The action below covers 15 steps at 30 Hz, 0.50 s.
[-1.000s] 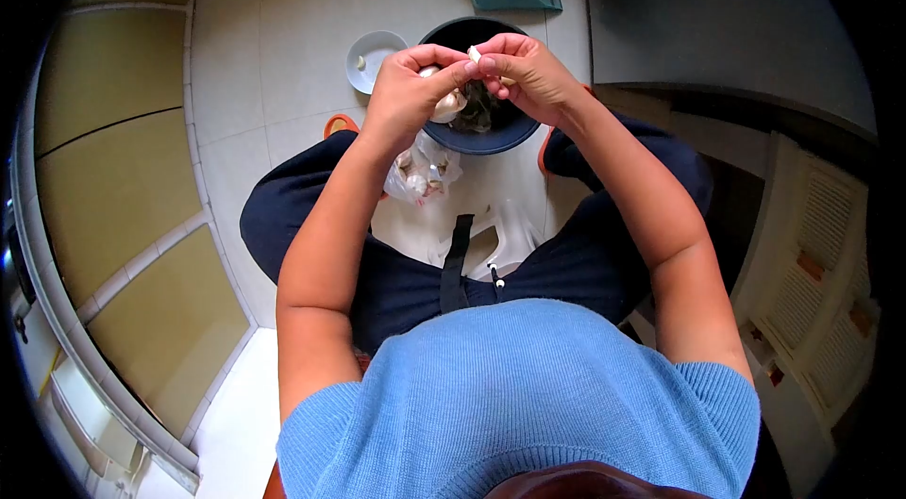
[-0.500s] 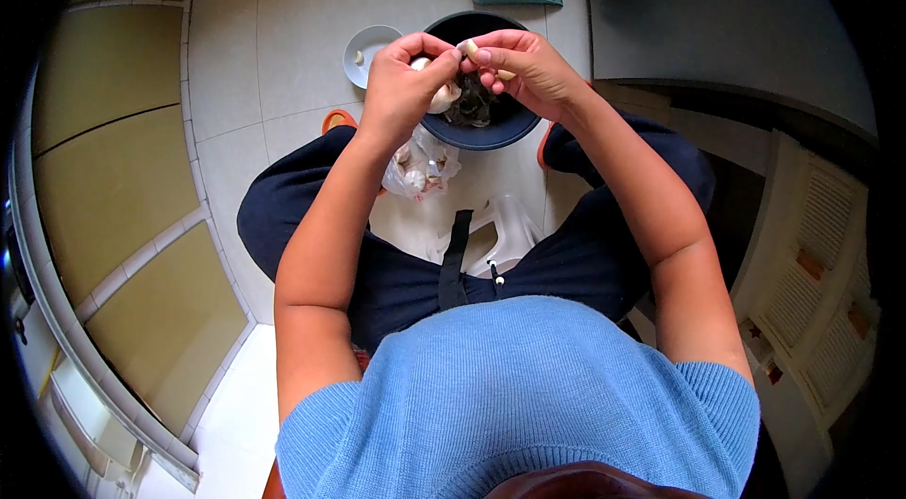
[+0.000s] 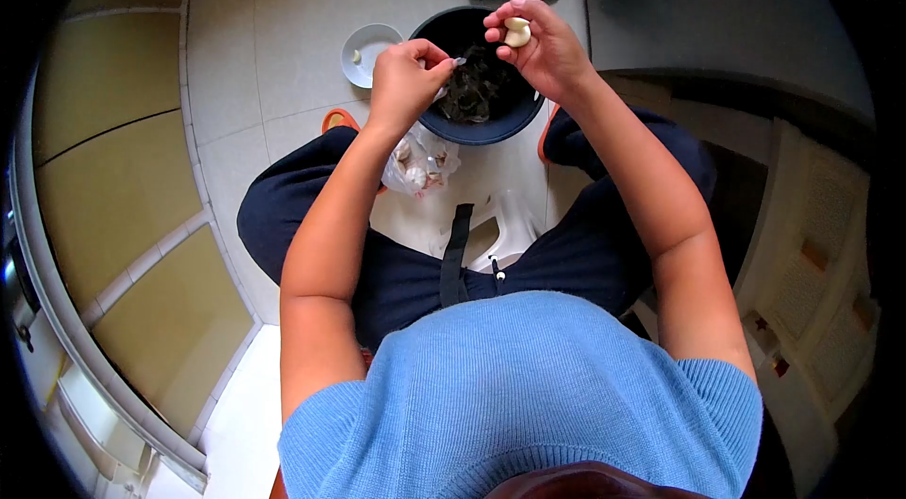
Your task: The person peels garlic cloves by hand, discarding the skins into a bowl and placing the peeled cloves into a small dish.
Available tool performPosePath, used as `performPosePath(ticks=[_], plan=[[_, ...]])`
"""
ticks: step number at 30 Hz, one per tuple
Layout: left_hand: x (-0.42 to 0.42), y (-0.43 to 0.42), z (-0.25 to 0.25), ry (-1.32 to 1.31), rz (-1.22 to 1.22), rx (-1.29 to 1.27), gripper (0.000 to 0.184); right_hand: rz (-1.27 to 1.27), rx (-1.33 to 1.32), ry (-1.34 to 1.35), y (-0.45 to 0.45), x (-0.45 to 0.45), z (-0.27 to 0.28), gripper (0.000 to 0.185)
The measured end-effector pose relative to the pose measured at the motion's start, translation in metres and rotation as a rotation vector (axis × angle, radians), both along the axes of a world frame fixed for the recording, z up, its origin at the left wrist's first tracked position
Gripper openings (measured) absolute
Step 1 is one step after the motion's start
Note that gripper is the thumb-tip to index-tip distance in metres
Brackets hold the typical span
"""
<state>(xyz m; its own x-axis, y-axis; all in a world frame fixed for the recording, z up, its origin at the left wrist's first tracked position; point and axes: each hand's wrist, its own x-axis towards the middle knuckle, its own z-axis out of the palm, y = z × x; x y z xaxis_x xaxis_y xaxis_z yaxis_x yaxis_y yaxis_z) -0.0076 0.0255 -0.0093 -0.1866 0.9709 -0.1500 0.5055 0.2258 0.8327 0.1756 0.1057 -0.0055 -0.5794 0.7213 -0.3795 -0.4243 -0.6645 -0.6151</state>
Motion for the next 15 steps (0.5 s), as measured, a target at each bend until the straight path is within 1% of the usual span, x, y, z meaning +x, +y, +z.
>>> performPosePath(ticks=[2,4,5,7,11,13,14,15], plan=[[0.0,0.0,-0.012,0.013,-0.029,0.022,0.015,-0.032,-0.013,-0.049,0.0,-0.002,0.001,0.02],[0.004,0.0,-0.012,0.025,-0.028,0.07,0.017,-0.03,0.01,-0.044,0.001,-0.001,-0.001,0.02],[0.004,0.0,-0.012,0.024,-0.034,0.066,0.017,-0.026,0.032,-0.039,0.001,-0.001,-0.002,0.019],[0.005,0.003,-0.004,0.048,-0.013,-0.064,0.018,-0.029,0.059,-0.072,0.001,0.001,-0.002,0.019],[0.002,0.004,-0.011,0.011,0.003,-0.045,0.023,-0.049,0.108,-0.142,-0.002,0.0,0.003,0.018],[0.002,0.004,-0.006,-0.254,0.054,-0.148,0.028,-0.036,0.11,-0.133,-0.003,-0.001,0.003,0.019],[0.004,0.005,-0.004,-0.253,0.052,-0.147,0.028,-0.017,0.112,-0.124,-0.003,-0.002,0.003,0.02],[0.006,0.007,-0.001,-0.569,0.163,-0.17,0.03,-0.019,0.117,-0.122,-0.003,0.0,0.001,0.02]])
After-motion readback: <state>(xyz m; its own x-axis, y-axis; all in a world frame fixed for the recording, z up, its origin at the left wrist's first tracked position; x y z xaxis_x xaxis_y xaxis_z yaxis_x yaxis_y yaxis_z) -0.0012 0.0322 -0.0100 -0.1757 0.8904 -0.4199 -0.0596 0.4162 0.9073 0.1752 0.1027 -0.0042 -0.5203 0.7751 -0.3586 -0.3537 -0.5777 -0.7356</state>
